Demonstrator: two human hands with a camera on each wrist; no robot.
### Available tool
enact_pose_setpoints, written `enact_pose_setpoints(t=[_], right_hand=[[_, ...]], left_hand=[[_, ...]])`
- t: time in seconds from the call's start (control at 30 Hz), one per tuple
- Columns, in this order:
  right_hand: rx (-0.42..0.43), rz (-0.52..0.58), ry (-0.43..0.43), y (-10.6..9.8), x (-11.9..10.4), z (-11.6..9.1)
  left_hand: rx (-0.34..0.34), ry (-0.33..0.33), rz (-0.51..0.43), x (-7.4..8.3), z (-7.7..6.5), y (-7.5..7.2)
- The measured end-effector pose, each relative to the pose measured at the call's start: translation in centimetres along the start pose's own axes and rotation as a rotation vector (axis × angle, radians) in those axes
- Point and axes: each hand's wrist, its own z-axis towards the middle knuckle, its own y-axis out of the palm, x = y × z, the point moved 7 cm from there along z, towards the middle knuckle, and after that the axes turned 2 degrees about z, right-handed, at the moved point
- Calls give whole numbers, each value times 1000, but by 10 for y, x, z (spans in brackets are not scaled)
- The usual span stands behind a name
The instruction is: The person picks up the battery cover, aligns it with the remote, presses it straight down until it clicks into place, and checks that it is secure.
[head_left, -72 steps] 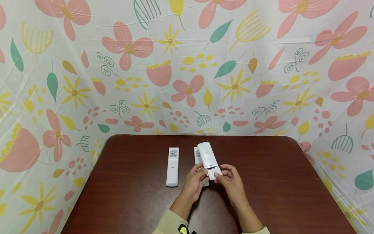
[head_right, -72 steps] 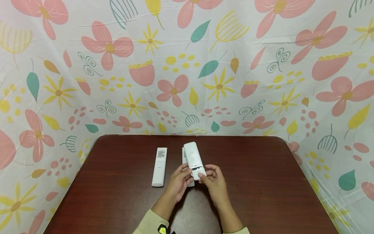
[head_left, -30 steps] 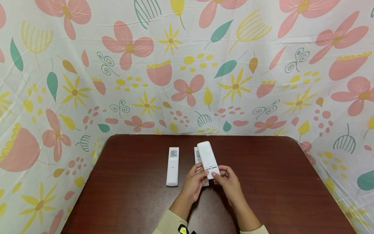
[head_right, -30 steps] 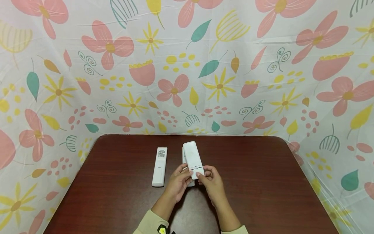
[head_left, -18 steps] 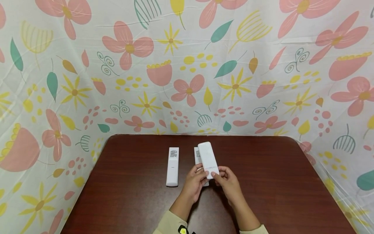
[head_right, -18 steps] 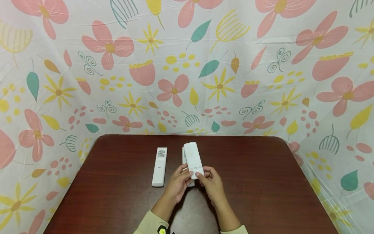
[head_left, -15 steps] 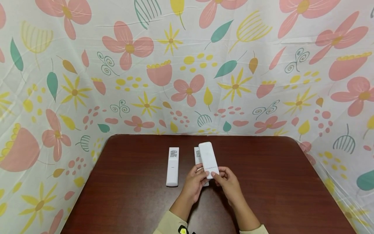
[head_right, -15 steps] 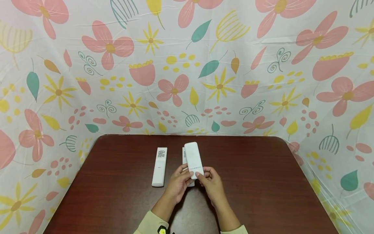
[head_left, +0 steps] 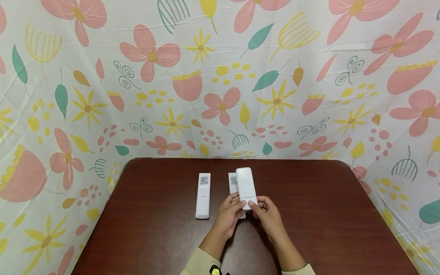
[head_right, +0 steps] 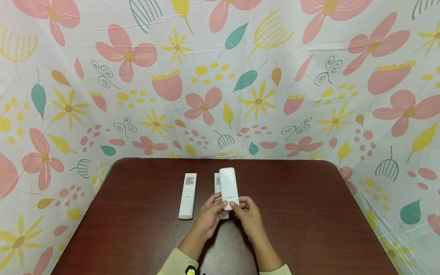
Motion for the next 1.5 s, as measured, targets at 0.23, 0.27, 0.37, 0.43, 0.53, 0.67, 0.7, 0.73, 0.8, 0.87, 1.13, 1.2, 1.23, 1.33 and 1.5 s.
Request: enact_pose_setpoints(t=[0.23, 0.27, 0.37, 0.43, 0.53, 0.67, 0.7, 0.73, 0.8, 0.87, 1.13, 1.2, 1.23, 1.33, 1.5], right_hand=[[-99, -44, -143, 0, -10, -2], [-118, -55, -174, 0, -12, -2], [-164, -100, -267, 1, -16, -4], [-178, -128, -324, 2, -17, -5], [-190, -158, -386, 2, -18, -5], [-201, -174, -419, 2, -18, -5], [-203, -174, -420, 2, -17, -4], [-200, -182, -417, 2, -17, -4], [-195, -188, -415, 2, -17, -4], [-185, -196, -408, 2, -17, -4], [-139, -232, -425, -1, -14, -1], [-131, -233, -436, -2, -14, -1], [-129, -235, -444, -2, -15, -1], [-127, -236, -465, -2, -16, -2], [-113, -256, -478, -1, -16, -2]], left_hand=[[0, 11, 26, 4, -1, 0], [-1, 11, 28, 5, -2, 0], [-2, 14, 39, 6, -2, 0], [0, 13, 48, 6, -2, -1], [2, 15, 62, 6, -3, -1], [10, 13, 70, 7, -3, 0], [12, 13, 73, 7, -4, 0], [14, 11, 73, 7, -4, 0], [15, 10, 74, 8, -4, 0], [17, 10, 75, 8, -4, 0], [39, -6, 92, 7, -4, -2], [42, -8, 98, 7, -4, -2], [42, -9, 101, 7, -4, -3], [44, -12, 107, 6, -4, -4], [43, -10, 107, 5, -3, -5]])
